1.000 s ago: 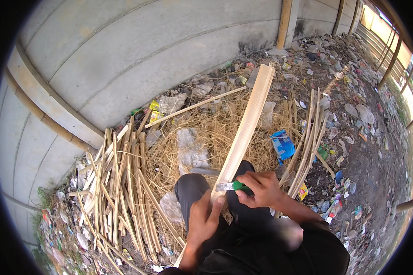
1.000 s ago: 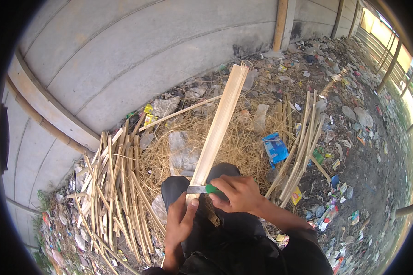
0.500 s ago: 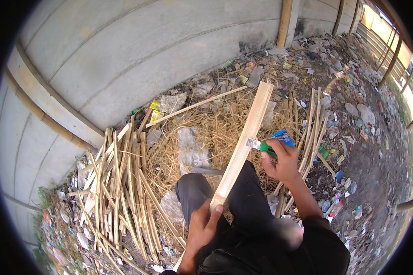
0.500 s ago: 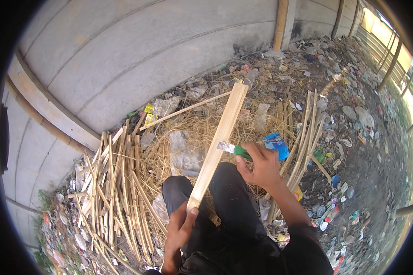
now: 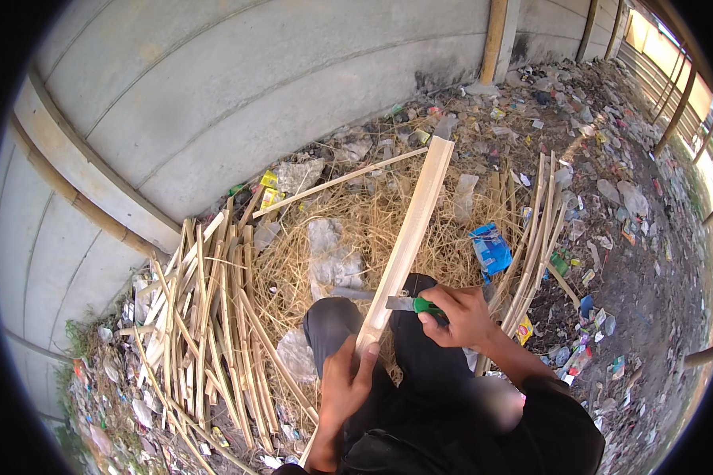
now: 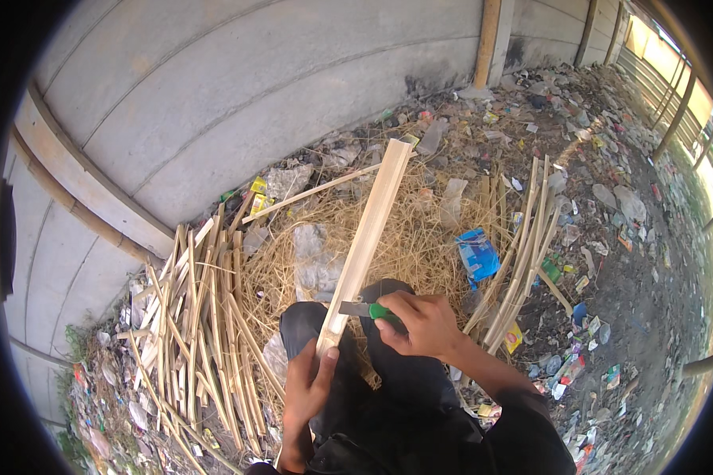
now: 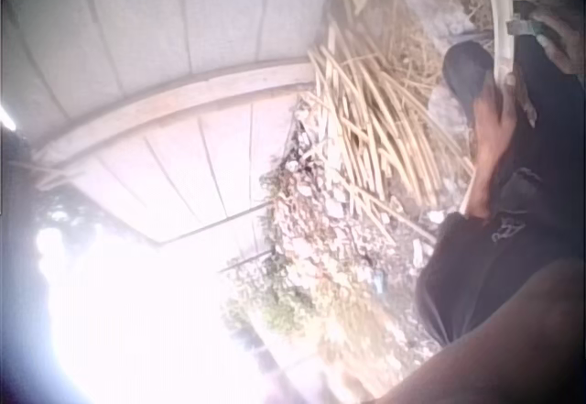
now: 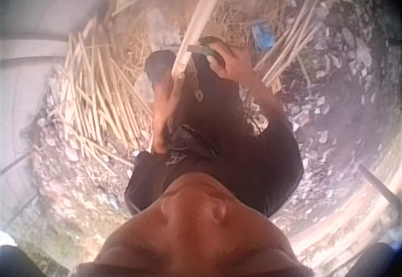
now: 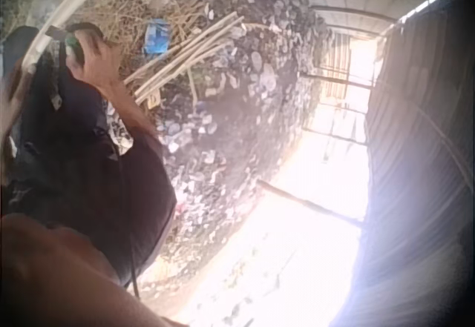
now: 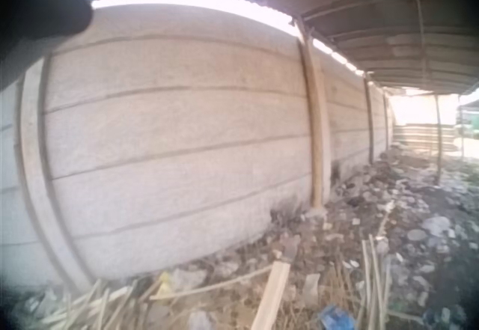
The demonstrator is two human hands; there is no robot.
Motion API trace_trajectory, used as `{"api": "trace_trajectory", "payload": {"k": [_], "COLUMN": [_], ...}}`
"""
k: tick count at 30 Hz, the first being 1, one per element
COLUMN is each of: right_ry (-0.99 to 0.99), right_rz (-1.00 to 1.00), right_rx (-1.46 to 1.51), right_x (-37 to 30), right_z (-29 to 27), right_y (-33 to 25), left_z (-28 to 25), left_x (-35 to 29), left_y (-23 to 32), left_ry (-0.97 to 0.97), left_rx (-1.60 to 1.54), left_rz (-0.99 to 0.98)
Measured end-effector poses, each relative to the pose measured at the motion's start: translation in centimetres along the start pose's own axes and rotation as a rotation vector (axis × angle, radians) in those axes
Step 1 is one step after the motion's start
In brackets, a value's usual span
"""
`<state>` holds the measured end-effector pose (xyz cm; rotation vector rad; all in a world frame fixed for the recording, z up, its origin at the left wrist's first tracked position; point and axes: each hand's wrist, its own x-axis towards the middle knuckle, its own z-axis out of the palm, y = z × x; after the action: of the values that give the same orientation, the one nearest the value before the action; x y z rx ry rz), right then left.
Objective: The person sits on the ground and uses a green utility knife to shave and smooth a long bamboo strip. They repeatedly scrape along the length of the strip, rotating it to work different sides, while surrounded by other bamboo pieces and debris.
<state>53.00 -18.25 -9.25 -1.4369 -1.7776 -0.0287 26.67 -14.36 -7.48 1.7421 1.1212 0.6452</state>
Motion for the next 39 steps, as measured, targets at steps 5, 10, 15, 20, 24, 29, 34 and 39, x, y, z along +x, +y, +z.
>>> {"api": "trace_trajectory", "payload": {"k": [5,10,15,20,24,29,34,39], "right_ry": [-0.034,-0.028,-0.025,-0.036,0.267,0.22,-0.027,-0.053], "right_rz": [-0.021,-0.048,-0.074,-0.081,0.266,0.278,0.01,-0.033], "right_rx": [0.025,-0.003,-0.011,-0.05,-0.133,-0.089,0.022,0.087], "right_x": [-0.2,0.1,0.4,0.7,2.3,1.9,-0.3,-0.5], "right_z": [0.9,1.0,0.8,0.1,-2.1,-4.5,-0.3,1.4], "right_y": [-1.8,-1.8,-1.8,-2.1,4.2,4.9,-0.5,-2.2], "left_z": [0.6,0.9,0.7,0.6,0.0,-0.2,0.1,0.6], "left_x": [1.2,1.4,1.1,0.9,-1.2,-2.3,-0.5,0.2], "left_y": [2.5,2.6,3.0,3.0,1.1,0.7,1.3,3.0], "left_ry": [0.02,0.033,0.051,0.048,-0.027,-0.007,0.095,0.113], "left_rx": [-0.004,0.077,0.103,0.126,0.155,0.176,0.191,0.163], "left_rz": [0.085,0.148,0.15,0.151,0.051,0.051,0.101,0.184]}}
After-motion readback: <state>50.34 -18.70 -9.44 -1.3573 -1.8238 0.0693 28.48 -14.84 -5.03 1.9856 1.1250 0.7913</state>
